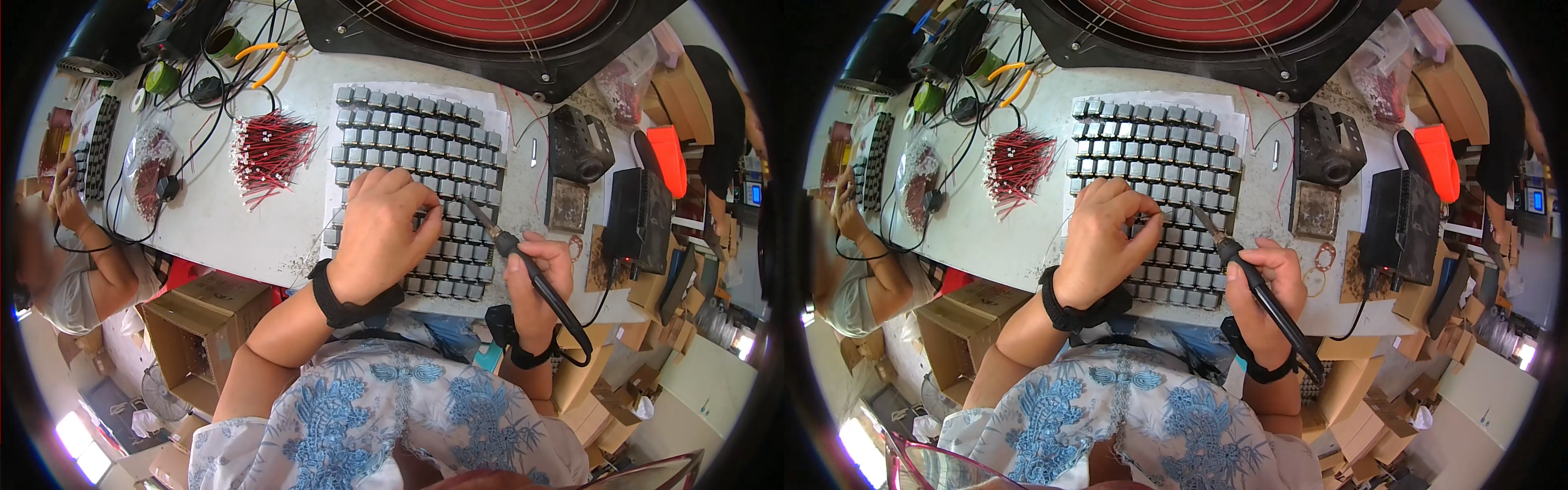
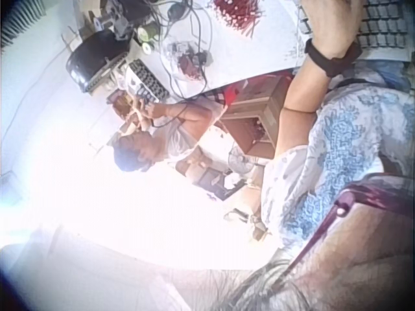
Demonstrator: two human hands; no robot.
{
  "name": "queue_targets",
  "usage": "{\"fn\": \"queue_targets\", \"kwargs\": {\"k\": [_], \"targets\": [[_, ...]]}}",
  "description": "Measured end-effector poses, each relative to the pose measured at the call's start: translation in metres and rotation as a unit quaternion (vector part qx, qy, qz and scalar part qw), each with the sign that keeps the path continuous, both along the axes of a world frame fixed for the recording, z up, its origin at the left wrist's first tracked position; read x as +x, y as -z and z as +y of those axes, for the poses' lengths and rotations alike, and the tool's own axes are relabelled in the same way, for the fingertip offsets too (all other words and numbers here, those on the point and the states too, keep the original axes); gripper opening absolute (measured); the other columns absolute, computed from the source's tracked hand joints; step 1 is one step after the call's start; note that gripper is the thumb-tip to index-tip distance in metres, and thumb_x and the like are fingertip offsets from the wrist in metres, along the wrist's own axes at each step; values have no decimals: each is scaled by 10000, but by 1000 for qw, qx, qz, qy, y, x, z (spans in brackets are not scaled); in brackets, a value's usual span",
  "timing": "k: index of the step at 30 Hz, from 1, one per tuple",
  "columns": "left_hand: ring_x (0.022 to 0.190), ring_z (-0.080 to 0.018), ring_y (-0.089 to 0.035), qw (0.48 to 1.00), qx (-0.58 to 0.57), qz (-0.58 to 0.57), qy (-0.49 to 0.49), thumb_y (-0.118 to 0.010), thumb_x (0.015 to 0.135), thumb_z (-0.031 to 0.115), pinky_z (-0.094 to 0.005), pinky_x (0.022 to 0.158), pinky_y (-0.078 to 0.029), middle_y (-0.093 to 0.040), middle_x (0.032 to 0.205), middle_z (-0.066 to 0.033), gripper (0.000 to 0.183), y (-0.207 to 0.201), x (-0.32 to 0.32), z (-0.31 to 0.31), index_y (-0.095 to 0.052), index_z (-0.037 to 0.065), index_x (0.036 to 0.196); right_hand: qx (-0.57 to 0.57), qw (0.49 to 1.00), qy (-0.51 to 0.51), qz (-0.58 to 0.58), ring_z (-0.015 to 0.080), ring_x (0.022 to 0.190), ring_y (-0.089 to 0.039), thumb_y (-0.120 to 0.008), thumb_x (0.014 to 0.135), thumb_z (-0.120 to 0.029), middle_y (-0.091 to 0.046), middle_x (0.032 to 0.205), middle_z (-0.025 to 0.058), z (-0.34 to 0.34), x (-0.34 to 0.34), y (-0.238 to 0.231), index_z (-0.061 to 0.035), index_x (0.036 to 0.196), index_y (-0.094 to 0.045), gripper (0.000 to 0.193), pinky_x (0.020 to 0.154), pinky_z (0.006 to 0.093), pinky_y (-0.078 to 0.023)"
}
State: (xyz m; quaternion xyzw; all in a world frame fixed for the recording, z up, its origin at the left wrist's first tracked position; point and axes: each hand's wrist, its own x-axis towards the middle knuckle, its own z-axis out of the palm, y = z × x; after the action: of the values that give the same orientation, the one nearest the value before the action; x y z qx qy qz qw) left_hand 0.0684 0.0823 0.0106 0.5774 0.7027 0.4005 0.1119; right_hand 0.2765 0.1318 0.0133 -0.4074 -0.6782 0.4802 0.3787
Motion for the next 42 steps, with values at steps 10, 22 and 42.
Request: {"fn": "queue_targets", "kwargs": {"k": [10,22,42], "targets": [[684,-240,-498,1000,-10,0,2,-691,721,100,-362,689,-385,-492,667,-47,57,0,0,-3,-657,72,757,-17,1000,-11,4,69,653,-576,-646,805,17,-595,728,18,-2,-3,-1,-18,983,-527,218,1011,387,-376],[692,-241,-489,1000,2,6,-13,-687,717,95,-356,691,-381,-501,675,-46,56,-1,-3,-3,-654,73,757,-31,999,-3,9,68,660,-576,-645,812,-5,-608,692,37,-2,-4,-1,-17,992,-512,224,1031,397,-354],[688,-245,-494,1000,-6,10,-10,-691,725,100,-361,694,-385,-503,676,-49,60,-1,-2,-4,-654,74,764,-52,998,32,11,93,743,-604,-652,812,-22,-626,752,52,-5,0,2,-12,976,-526,207,1018,413,-377]]}}
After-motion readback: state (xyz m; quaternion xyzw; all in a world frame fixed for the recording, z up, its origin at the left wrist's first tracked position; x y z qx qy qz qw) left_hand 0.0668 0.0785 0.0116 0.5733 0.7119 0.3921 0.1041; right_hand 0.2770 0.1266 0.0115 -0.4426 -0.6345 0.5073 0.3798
